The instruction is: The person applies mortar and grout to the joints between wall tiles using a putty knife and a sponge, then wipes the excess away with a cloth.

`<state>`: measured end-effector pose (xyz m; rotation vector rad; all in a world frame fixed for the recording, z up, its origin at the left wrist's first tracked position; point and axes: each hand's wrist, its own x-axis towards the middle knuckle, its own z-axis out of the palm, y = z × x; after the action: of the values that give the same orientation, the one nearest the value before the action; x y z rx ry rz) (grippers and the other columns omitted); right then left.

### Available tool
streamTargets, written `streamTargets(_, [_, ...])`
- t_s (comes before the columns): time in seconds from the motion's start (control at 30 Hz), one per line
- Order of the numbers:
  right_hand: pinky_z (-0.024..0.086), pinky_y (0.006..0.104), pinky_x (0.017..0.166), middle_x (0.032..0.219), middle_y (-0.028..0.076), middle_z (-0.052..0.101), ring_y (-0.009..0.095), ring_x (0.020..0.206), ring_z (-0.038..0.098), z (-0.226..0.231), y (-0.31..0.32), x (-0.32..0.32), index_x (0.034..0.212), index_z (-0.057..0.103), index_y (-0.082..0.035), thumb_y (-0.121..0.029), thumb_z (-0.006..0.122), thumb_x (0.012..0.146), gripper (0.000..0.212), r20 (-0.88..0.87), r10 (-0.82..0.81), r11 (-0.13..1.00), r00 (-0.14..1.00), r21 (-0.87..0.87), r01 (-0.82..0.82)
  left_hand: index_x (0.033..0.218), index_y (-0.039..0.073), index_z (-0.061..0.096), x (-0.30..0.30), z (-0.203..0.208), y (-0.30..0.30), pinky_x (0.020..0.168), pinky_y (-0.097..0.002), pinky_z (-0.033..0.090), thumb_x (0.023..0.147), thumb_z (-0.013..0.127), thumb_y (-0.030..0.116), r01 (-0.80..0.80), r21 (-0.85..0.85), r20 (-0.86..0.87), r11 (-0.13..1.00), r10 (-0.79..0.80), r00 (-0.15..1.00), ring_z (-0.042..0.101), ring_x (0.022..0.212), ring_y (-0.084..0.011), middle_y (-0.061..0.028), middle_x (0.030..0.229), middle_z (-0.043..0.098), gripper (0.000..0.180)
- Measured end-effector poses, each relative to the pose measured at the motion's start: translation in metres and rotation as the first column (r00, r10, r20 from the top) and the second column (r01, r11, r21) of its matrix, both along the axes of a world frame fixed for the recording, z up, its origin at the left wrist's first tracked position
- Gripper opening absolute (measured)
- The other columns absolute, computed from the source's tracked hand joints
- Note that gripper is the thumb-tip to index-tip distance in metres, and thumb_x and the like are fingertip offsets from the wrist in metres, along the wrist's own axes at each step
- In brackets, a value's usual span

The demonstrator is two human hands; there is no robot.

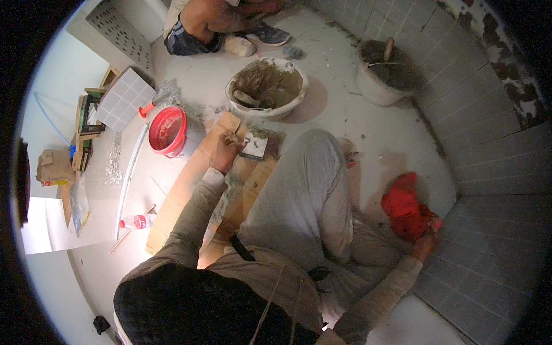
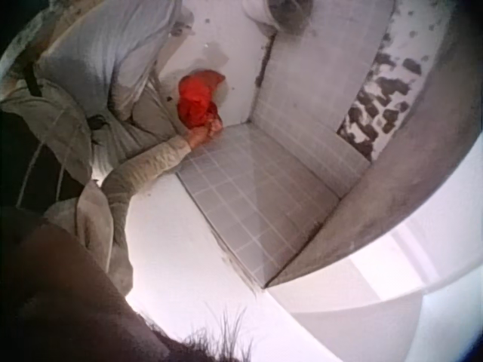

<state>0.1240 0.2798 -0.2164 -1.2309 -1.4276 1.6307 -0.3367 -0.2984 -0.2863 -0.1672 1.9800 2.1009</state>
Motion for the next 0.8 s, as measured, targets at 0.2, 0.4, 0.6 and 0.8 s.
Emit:
streamTargets(0.2, [0.049, 0.0367, 0.091, 0.122, 0.013, 0.060, 0.024, 0.109, 0.059, 0.010, -0.018, -0.001, 0.122, 0.057, 0.002, -0.012, 0.051, 0.097, 0.029, -0.194, -0.025, 0.977, 0.981, -0.215, -0.017, 0.123, 0.005, 0.040, -0.015, -0.004, -0.009, 0.084, -0.0295, 0.055, 0.079, 0.068, -0.014, 0.009, -0.013, -0.064, 1.000, -0.010, 0.998, 0.058, 0.091, -0.0157, -0.0034, 0.098, 0.051, 0.055])
streamTargets(0.4, [0.047, 0.0363, 0.095, 0.125, 0.014, 0.059, 0.026, 0.113, 0.057, 0.038, -0.042, -0.028, 0.125, 0.056, 0.002, -0.014, 0.050, 0.099, 0.031, -0.081, -0.072, 0.976, 0.994, -0.210, 0.054, 0.128, 0.001, 0.033, -0.024, -0.007, -0.060, 0.076, -0.0280, 0.053, 0.076, 0.071, -0.013, -0.213, -0.026, -0.174, 0.977, 0.205, 0.963, 0.061, 0.090, -0.0168, -0.0058, 0.098, 0.051, 0.066])
streamTargets(0.6, [0.047, 0.0351, 0.094, 0.123, 0.013, 0.060, 0.023, 0.111, 0.058, 0.015, -0.021, -0.015, 0.127, 0.056, 0.002, -0.014, 0.052, 0.098, 0.033, -0.034, -0.077, 0.986, 0.996, -0.151, 0.071, 0.128, -0.002, 0.032, -0.021, -0.014, -0.055, 0.077, -0.0319, 0.052, 0.076, 0.068, -0.011, -0.445, -0.318, -0.272, 0.837, 0.369, 0.889, 0.062, 0.096, -0.0235, -0.0132, 0.099, 0.052, 0.064])
streamTargets(0.8, [0.048, 0.0333, 0.091, 0.119, 0.010, 0.062, 0.018, 0.105, 0.060, -0.035, 0.017, 0.024, 0.124, 0.058, 0.002, -0.021, 0.054, 0.099, 0.035, 0.387, 0.232, 0.893, 0.892, 0.278, -0.353, 0.119, -0.007, 0.044, -0.003, 0.028, -0.036, 0.092, -0.0417, 0.045, 0.078, 0.072, 0.003, -0.559, -0.718, -0.608, 0.414, 0.018, 0.794, 0.056, 0.105, -0.0391, -0.0249, 0.102, 0.055, 0.051])
